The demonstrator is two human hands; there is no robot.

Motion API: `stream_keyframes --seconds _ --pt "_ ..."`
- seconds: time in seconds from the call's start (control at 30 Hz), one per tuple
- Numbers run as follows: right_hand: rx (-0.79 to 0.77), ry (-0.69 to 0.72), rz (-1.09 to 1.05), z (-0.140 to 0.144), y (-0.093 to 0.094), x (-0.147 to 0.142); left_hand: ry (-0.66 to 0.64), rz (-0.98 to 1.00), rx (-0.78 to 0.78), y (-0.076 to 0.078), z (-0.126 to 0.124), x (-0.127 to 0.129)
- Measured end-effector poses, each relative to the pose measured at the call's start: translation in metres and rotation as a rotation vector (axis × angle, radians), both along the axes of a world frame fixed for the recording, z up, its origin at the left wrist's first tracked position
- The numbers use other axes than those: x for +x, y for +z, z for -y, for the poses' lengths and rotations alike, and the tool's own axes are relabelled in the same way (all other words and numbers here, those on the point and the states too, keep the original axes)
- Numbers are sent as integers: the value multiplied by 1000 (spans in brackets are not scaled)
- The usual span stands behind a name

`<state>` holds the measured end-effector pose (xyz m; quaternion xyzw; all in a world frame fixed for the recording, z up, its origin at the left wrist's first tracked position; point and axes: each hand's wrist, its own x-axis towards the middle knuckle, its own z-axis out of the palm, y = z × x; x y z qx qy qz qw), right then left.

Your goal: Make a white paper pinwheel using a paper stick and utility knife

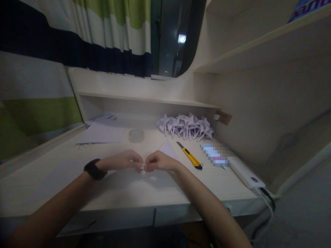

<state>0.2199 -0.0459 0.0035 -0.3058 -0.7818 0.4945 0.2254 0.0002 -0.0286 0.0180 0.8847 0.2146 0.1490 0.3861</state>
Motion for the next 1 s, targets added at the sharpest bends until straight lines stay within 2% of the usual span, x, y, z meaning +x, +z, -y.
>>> stream_keyframes --seconds 0.2,0.33,0.43,0.63,0.73,0.83,0.9,1.0 --pt "-17 -12 65 -3 -4 -1 56 -65 -35 -2 5 5" --pt "-55 -21 103 -2 -2 -3 22 -105 -30 0 9 8" --pt "-104 -52 87 0 -1 -5 9 -106 -7 -1 9 10" --pt "-143 -133 65 0 3 -3 70 -126 31 -1 6 7" --pt "-93 -176 129 -5 4 7 108 -109 46 0 2 1" --pt "55 -223 146 -10 3 15 123 -99 83 1 -1 -4" --pt "132 -192 122 -12 0 13 119 -101 111 0 -2 -4" --pt "152 -106 132 -10 -7 3 111 -110 189 -3 -1 -1"
